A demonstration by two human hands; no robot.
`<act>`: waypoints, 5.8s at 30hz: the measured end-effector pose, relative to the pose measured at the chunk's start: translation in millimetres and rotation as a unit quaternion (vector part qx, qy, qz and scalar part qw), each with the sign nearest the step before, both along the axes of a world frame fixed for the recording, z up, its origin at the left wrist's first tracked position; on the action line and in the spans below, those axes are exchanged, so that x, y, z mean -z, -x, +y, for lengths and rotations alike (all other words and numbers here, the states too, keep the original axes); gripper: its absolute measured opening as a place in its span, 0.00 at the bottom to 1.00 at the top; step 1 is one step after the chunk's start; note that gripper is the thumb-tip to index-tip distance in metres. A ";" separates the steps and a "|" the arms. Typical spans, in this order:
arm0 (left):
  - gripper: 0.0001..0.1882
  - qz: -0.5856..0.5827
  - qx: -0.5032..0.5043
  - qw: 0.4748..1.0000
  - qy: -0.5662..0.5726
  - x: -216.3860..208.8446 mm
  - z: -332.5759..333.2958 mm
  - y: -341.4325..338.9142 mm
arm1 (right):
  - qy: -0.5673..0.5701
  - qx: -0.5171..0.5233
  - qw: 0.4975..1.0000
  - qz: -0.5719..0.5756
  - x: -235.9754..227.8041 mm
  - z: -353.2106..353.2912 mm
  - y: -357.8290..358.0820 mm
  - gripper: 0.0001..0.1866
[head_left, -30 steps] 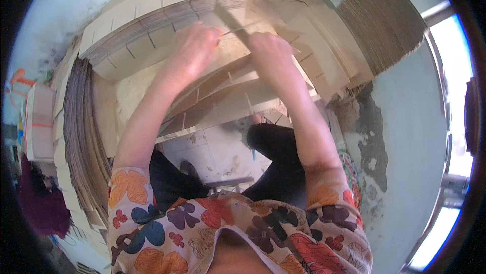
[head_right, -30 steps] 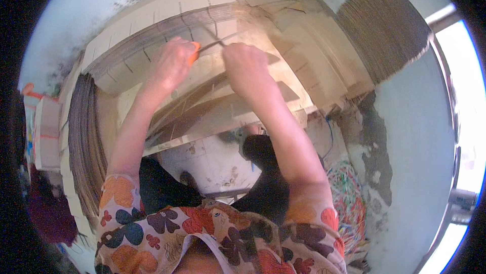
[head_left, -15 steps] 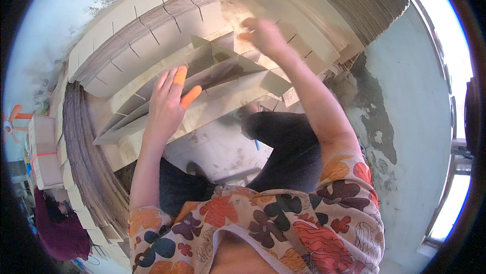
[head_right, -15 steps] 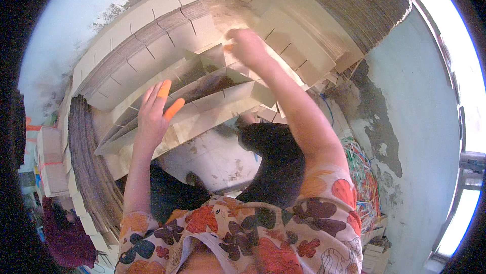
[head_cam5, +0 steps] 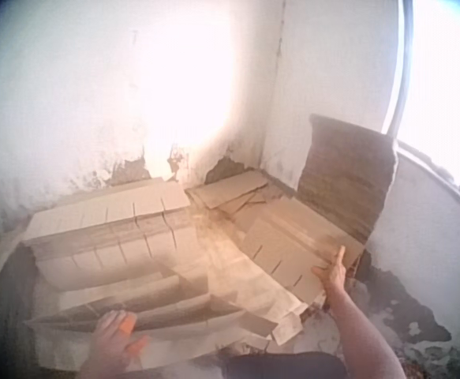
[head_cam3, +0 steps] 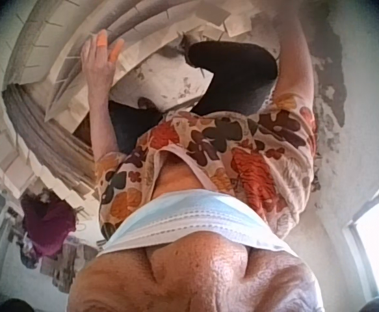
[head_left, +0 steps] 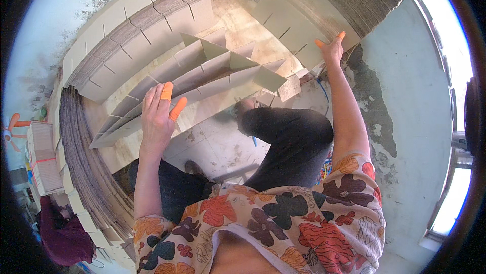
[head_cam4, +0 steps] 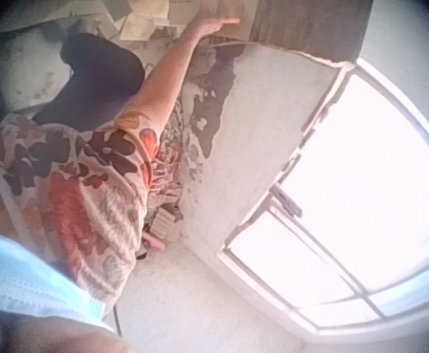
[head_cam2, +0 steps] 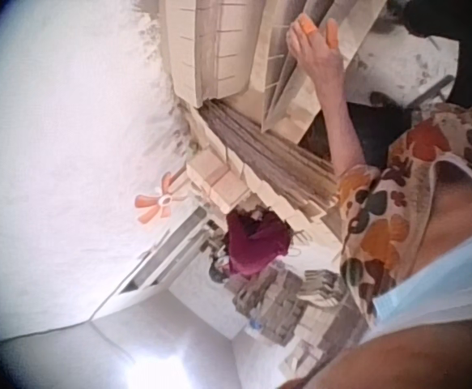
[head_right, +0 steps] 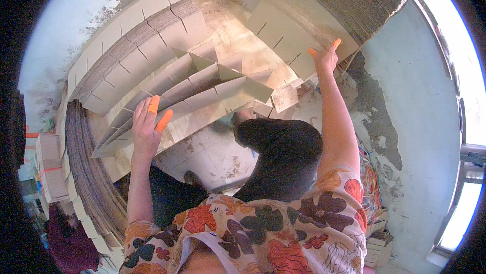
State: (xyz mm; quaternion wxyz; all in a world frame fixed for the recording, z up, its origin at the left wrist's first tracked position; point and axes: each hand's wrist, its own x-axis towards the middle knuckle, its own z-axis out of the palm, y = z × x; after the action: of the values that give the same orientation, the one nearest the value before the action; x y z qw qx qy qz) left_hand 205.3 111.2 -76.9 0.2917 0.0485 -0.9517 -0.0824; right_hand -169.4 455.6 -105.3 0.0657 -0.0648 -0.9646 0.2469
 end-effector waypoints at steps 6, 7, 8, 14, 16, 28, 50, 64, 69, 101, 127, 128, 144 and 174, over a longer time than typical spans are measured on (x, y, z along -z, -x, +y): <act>0.26 0.004 0.004 1.000 -0.006 -1.4 1.4 1.7 | -0.029 0.006 0.999 0.038 1.8 -5.6 -21.4 0.55; 0.26 0.005 0.002 1.000 -0.004 -0.4 1.2 0.2 | -0.046 0.008 0.998 0.042 -0.8 -7.1 -26.5 0.54; 0.26 0.006 0.000 1.000 -0.003 0.5 1.0 -1.6 | -0.064 0.010 0.997 0.045 -4.6 -8.8 -32.2 0.53; 0.26 0.009 -0.005 1.000 0.000 5.2 4.8 -1.0 | -0.096 -0.044 0.993 0.044 -4.9 -2.9 -36.5 0.38; 0.25 0.008 -0.003 1.000 -0.011 7.0 5.2 -0.7 | -0.119 -0.090 0.988 0.041 -3.6 -9.1 -38.1 0.33; 0.14 -0.017 0.054 0.995 -0.078 26.7 -5.4 3.7 | -0.112 -0.208 0.942 0.237 -38.0 -2.2 -7.0 0.19; 0.18 -0.013 0.036 0.991 -0.131 9.2 18.0 -18.1 | 0.306 -0.318 0.897 -0.034 -64.9 -23.3 -81.1 0.10; 0.10 -0.025 0.040 0.993 -0.112 33.1 28.0 3.6 | 0.078 -0.550 0.831 0.018 -135.4 -106.1 -175.7 0.34; 0.11 -0.010 0.001 0.992 -0.129 13.1 18.5 10.6 | 0.049 -0.570 0.820 0.015 -127.2 -112.2 -170.9 0.33; 0.07 -0.051 -0.059 0.993 -0.085 40.0 -29.4 28.2 | 0.049 -0.616 0.786 0.023 -124.7 -121.4 -153.8 0.33; 0.10 -0.082 -0.078 0.986 -0.125 28.1 -29.0 28.2 | 0.018 -0.661 0.750 -0.022 -69.7 -134.6 -169.9 0.27; 0.11 -0.061 -0.069 0.988 -0.120 26.9 -34.7 29.9 | 0.017 -0.661 0.750 -0.025 -69.2 -132.2 -173.4 0.28; 0.06 -0.137 -0.108 0.983 -0.050 35.6 -97.8 67.8 | -0.066 -0.722 0.687 0.050 -53.1 -139.6 -171.7 0.22; 0.19 -0.469 0.077 0.842 -0.257 197.5 60.2 -115.9 | 0.072 -0.425 0.892 -0.132 -48.5 -91.4 -75.6 0.21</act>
State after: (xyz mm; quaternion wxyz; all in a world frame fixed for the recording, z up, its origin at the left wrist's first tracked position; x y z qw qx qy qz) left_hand 321.2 171.4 -274.5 -0.2194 0.0811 -0.9203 -0.3135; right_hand -93.8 364.2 -56.8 -0.1785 0.3150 -0.8793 0.3092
